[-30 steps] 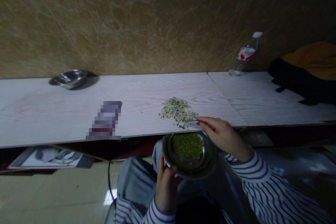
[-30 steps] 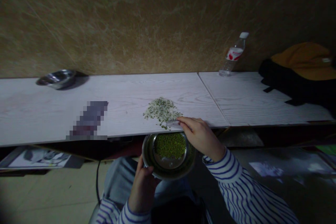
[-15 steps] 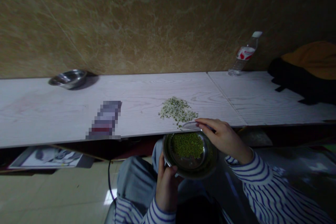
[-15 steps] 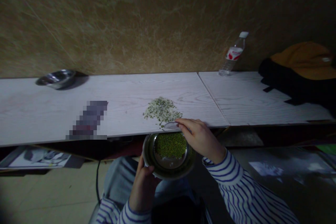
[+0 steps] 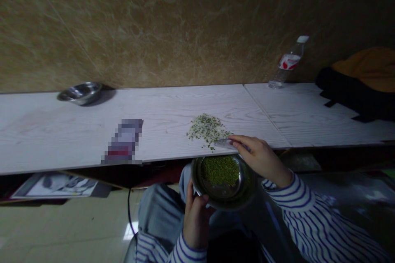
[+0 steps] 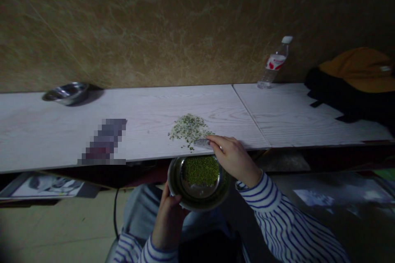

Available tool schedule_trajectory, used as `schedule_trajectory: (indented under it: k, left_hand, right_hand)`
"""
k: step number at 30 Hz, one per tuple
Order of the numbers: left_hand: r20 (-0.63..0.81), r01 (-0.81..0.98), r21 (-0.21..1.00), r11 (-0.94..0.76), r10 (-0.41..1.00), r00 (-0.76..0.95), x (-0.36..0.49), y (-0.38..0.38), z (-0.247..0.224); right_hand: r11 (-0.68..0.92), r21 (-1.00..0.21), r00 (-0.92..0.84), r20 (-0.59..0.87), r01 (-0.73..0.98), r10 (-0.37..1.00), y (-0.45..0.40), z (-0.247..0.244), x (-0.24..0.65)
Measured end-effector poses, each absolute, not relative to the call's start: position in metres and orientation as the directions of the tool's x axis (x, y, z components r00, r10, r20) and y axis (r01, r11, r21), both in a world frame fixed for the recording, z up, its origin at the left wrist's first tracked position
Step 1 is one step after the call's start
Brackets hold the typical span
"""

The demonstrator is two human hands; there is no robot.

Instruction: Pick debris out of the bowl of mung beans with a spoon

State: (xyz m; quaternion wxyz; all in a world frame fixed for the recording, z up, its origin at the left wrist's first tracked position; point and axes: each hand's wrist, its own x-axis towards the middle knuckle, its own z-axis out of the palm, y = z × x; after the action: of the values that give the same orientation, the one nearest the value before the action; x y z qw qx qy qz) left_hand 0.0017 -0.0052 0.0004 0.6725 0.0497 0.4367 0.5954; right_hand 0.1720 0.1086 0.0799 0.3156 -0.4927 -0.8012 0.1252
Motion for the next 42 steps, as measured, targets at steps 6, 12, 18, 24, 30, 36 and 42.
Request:
schedule_trajectory:
  k: [6,12,18,24,30,36,42]
  left_hand:
    - [-0.53,-0.758,0.59,0.278,0.842,-0.103,0.001,-0.005,0.0]
    - [-0.524,-0.752,0.603,0.265,0.843,-0.123,-0.002,-0.006,-0.003]
    - [-0.51,-0.764,0.592,0.258,0.854,-0.106,-0.004,-0.006,-0.004]
    - [-0.523,-0.771,0.579,0.264,0.846,-0.104,-0.005,-0.006,-0.003]
    - [-0.526,-0.761,0.594,0.262,0.842,-0.121,-0.005,-0.005,0.001]
    - [-0.515,-0.759,0.607,0.235,0.844,-0.151,-0.005,-0.005,0.002]
    - [-0.524,-0.756,0.61,0.238,0.837,-0.158,-0.006,-0.005,0.002]
  right_hand:
    - [0.483,-0.517,-0.321,0.374,0.706,0.87,0.108,0.077,0.169]
    - [0.482,-0.514,-0.324,0.369,0.709,0.871,0.114,0.077,0.162]
    - [0.491,-0.527,-0.338,0.363,0.694,0.868,0.118,0.077,0.159]
    - [0.508,-0.537,-0.367,0.354,0.673,0.86,0.118,0.079,0.158]
    - [0.542,-0.527,-0.411,0.354,0.655,0.84,0.111,0.083,0.156]
    - [0.523,-0.553,-0.391,0.348,0.649,0.852,0.107,0.085,0.154]
    - [0.518,-0.515,-0.355,0.385,0.683,0.852,0.112,0.079,0.152]
